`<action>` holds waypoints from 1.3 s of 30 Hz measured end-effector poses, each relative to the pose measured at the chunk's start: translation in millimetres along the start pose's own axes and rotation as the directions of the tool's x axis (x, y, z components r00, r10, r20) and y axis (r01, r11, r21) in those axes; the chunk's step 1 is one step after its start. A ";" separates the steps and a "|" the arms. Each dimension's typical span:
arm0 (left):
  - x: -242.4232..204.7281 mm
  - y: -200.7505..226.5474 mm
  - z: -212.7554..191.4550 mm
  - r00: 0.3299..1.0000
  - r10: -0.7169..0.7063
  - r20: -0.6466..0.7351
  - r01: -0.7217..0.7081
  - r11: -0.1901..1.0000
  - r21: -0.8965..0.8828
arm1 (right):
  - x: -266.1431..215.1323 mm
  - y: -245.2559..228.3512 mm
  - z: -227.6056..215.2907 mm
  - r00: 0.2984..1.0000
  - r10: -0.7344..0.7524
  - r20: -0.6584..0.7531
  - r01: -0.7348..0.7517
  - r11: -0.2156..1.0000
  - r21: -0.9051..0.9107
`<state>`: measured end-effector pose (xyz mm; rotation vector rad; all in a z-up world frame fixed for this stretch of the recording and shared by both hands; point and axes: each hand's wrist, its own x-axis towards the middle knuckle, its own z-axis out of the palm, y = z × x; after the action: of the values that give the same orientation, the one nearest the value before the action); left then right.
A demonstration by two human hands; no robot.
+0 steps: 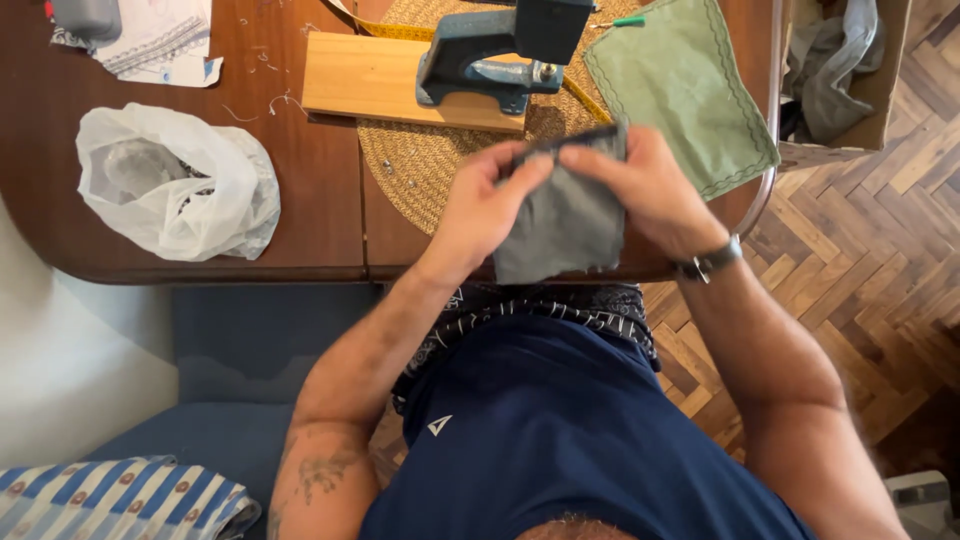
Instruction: Attaching metal fasteners to a piece of fabric using a manual press tool and measuring tape
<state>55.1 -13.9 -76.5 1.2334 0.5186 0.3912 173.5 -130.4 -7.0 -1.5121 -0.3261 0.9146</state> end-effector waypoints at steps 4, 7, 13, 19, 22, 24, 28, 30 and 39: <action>44.2 -13.3 4.6 0.991 -0.016 -0.129 0.001 0.994 -0.112 | 46.6 6.2 -19.3 0.996 -0.068 0.059 0.076 0.985 -0.152; 60.6 0.4 14.0 0.969 -0.034 -0.243 0.042 0.999 0.029 | 58.9 -5.2 -18.2 0.985 -0.174 0.001 0.169 0.956 -0.241; 64.0 19.1 19.9 0.945 0.059 -0.322 -0.010 0.988 0.152 | 76.1 -3.5 -16.5 0.962 -0.274 0.006 0.271 0.948 -0.166; 66.1 33.6 17.9 0.933 0.124 -0.339 -0.024 0.958 0.285 | 94.5 13.9 -22.2 0.959 -0.283 0.032 0.284 0.957 -0.053; 71.2 25.2 13.3 0.940 0.156 -0.302 -0.062 0.952 0.298 | 94.1 15.4 -21.0 0.959 -0.283 0.019 0.284 0.958 -0.040; 75.4 27.7 13.4 0.942 0.134 -0.309 -0.030 0.947 0.319 | 96.6 15.8 -21.4 0.952 -0.305 0.039 0.305 0.952 -0.002; 73.6 31.0 12.8 0.940 0.098 -0.328 0.031 0.929 0.368 | 94.7 15.4 -18.4 0.973 -0.232 0.025 0.231 0.972 0.040; 74.7 31.2 10.4 0.945 0.060 -0.323 0.056 0.939 0.339 | 97.9 19.1 -19.7 0.977 -0.212 0.033 0.210 0.975 0.068; 47.8 34.5 6.4 0.867 0.400 -0.298 -0.071 0.691 0.719 | 107.7 23.1 -24.9 0.978 -0.203 0.045 0.197 0.974 0.109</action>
<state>97.8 17.2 -49.6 1.9818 0.9495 0.7588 253.0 -78.7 -68.3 -1.3331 -0.4562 0.8016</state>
